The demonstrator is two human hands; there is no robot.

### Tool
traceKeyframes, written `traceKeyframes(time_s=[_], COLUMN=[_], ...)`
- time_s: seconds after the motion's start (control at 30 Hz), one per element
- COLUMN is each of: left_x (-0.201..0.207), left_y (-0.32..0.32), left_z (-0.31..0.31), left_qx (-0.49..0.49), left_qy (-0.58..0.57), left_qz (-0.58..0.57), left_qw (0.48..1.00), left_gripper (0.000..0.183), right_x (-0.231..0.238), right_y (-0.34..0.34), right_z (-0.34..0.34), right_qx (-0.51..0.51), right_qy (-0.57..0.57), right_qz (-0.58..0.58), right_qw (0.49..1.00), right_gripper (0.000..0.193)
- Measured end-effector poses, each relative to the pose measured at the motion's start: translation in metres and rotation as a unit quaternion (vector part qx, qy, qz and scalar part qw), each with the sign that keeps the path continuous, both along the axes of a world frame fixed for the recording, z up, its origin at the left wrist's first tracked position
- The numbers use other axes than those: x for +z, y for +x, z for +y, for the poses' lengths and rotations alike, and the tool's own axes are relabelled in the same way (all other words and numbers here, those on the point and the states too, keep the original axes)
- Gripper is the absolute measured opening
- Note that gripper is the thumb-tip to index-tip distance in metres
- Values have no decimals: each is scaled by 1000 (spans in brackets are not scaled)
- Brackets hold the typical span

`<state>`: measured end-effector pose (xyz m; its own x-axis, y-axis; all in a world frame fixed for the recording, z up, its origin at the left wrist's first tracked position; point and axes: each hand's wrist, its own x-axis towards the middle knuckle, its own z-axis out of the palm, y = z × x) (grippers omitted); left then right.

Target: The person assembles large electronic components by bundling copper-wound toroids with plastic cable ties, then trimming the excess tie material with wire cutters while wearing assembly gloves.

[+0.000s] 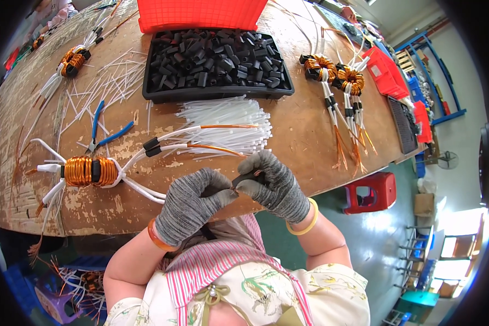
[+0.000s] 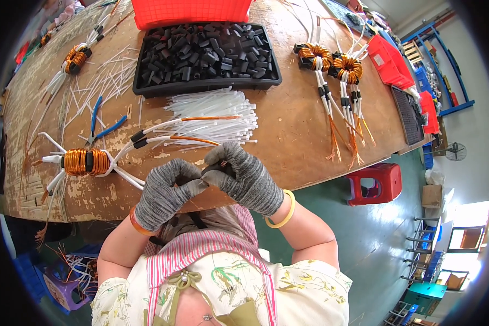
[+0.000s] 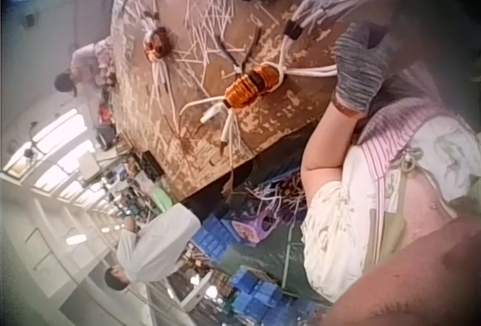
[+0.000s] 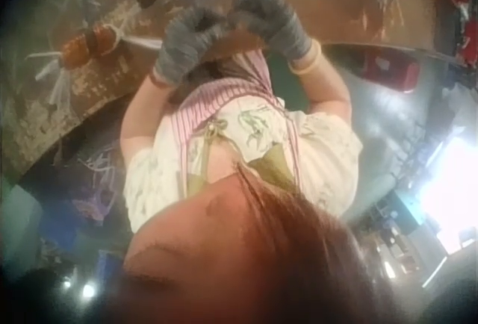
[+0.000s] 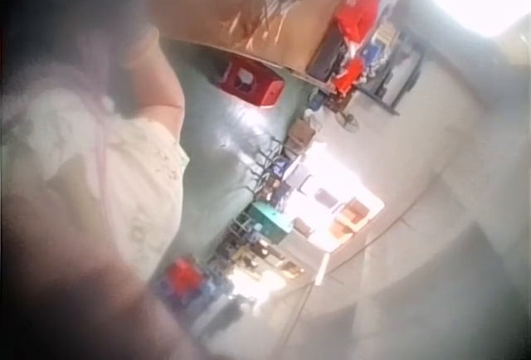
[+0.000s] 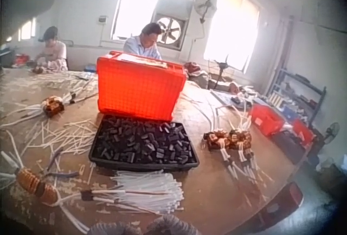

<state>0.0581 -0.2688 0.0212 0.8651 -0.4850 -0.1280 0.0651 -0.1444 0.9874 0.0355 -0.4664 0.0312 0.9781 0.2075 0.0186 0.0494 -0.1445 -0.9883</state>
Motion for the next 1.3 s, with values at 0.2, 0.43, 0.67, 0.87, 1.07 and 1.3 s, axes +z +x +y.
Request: traceKeyframes(time_s=[0.2,0.43,0.67,0.87,1.07,1.3], left_x=[-2,-16,-13,-11,-45,-55], left_y=[-3,-7,-5,-9,-12,-12], left_z=[3,22,25,51,94,98], left_qx=[19,-49,-40,-26,-6,18], left_qy=[6,128,170,247,304,266], left_qz=[-83,-257,-332,-387,-400,-455], left_qw=[996,957,927,888,864,850], left_gripper=[23,24,27,30,30,31], right_x=[-4,8,-7,-19,-21,-27], right_y=[-3,-7,-9,-15,-17,-2], right_z=[2,0,26,26,43,63], right_qx=[-4,11,30,-3,36,98], right_qy=[-2,269,41,147,74,-45], right_qz=[23,244,57,112,88,-14], right_qw=[1000,932,997,983,993,994], right_gripper=[26,26,26,26,21,23])
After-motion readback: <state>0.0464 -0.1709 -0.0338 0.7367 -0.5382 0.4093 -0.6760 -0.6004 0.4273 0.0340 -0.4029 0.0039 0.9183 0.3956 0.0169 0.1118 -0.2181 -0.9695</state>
